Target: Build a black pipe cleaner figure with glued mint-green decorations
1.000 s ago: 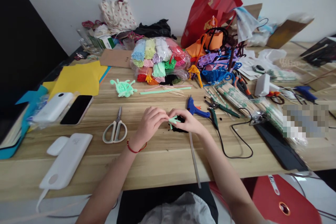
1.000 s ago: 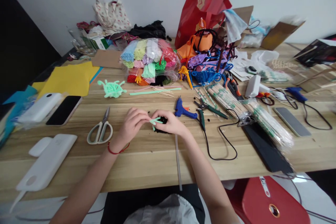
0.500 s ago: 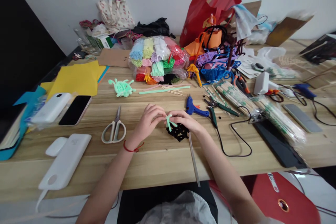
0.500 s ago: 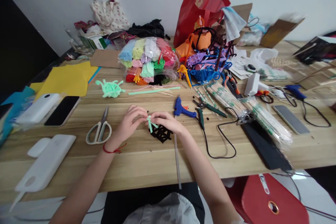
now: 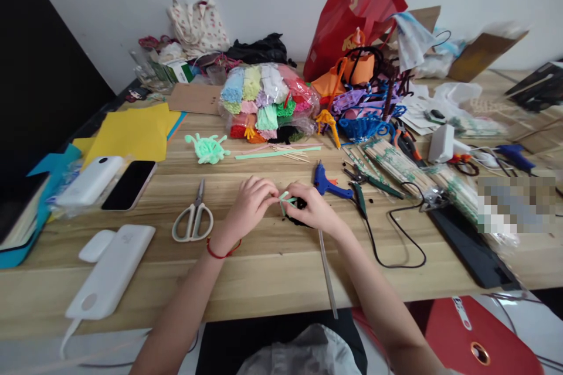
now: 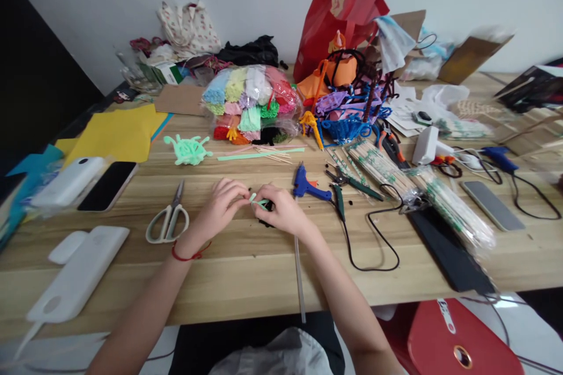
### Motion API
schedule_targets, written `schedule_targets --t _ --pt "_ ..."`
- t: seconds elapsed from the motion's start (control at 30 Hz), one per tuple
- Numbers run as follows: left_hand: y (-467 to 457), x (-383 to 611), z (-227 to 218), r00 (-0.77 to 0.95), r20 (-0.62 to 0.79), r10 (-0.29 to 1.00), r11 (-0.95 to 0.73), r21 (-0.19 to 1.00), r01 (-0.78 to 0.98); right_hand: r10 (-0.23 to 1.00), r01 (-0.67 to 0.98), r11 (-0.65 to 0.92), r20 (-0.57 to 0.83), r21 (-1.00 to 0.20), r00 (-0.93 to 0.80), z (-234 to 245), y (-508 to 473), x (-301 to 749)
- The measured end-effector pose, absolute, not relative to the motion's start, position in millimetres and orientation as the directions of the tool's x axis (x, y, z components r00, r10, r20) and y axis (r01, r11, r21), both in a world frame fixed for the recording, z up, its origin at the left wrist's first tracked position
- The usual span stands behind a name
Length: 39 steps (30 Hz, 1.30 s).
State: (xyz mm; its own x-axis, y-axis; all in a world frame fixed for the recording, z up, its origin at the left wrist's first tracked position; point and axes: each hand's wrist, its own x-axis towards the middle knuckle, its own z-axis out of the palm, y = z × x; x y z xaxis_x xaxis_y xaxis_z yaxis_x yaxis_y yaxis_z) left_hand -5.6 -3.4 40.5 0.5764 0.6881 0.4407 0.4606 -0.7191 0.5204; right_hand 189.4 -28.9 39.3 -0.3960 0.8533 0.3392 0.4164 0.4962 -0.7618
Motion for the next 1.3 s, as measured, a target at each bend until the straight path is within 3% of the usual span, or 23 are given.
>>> schedule_targets --t 0.17,0.27,0.37,0.57,0.67,0.87,1.0,1.17,1.3 --pt "-10.4 3.1 34.4 0.398 0.478 0.783 -0.621 0.577 0.530 0.806 0.606 0.581 0.486 -0.543 -0.337 39.3 -33.8 179.7" --pt "-14.4 8.5 31.7 0.266 0.486 0.833 -0.553 0.705 0.443 0.803 0.638 0.566 0.523 -0.522 -0.285 37.0 -34.9 175.3" --pt "-15.0 9.8 33.1 0.206 0.443 0.873 -0.487 0.820 0.300 0.833 0.542 0.537 0.507 -0.647 -0.220 36.2 -34.3 174.2" --pt "-11.1 5.4 38.2 0.326 0.218 0.920 -0.223 0.975 -0.025 0.915 0.084 0.321 0.287 -0.943 -0.282 36.6 -30.6 179.6" --pt "-10.8 6.3 37.0 0.326 0.245 0.913 -0.225 0.969 -0.098 0.937 -0.035 0.203 0.204 -0.979 -0.283 38.1 -30.1 181.1" --pt "-9.6 4.3 40.0 0.282 0.524 0.804 -0.546 0.838 0.001 0.954 -0.113 0.063 0.093 -0.992 -0.285 40.8 -29.3 180.7" --pt "-9.6 -2.4 46.4 0.319 0.619 0.718 -0.666 0.744 0.057 0.955 -0.086 -0.046 -0.019 -0.995 -0.296 39.0 -28.5 180.9" --pt "-5.9 -9.5 47.1 0.308 0.546 0.779 -0.592 0.802 0.076 0.930 -0.145 -0.190 -0.131 -0.971 -0.342 36.3 -30.7 180.7" --pt "-0.5 -12.0 47.8 0.460 0.499 0.734 -0.590 0.804 0.069 0.923 -0.167 -0.234 -0.165 -0.958 -0.347 35.7 -32.2 180.8"
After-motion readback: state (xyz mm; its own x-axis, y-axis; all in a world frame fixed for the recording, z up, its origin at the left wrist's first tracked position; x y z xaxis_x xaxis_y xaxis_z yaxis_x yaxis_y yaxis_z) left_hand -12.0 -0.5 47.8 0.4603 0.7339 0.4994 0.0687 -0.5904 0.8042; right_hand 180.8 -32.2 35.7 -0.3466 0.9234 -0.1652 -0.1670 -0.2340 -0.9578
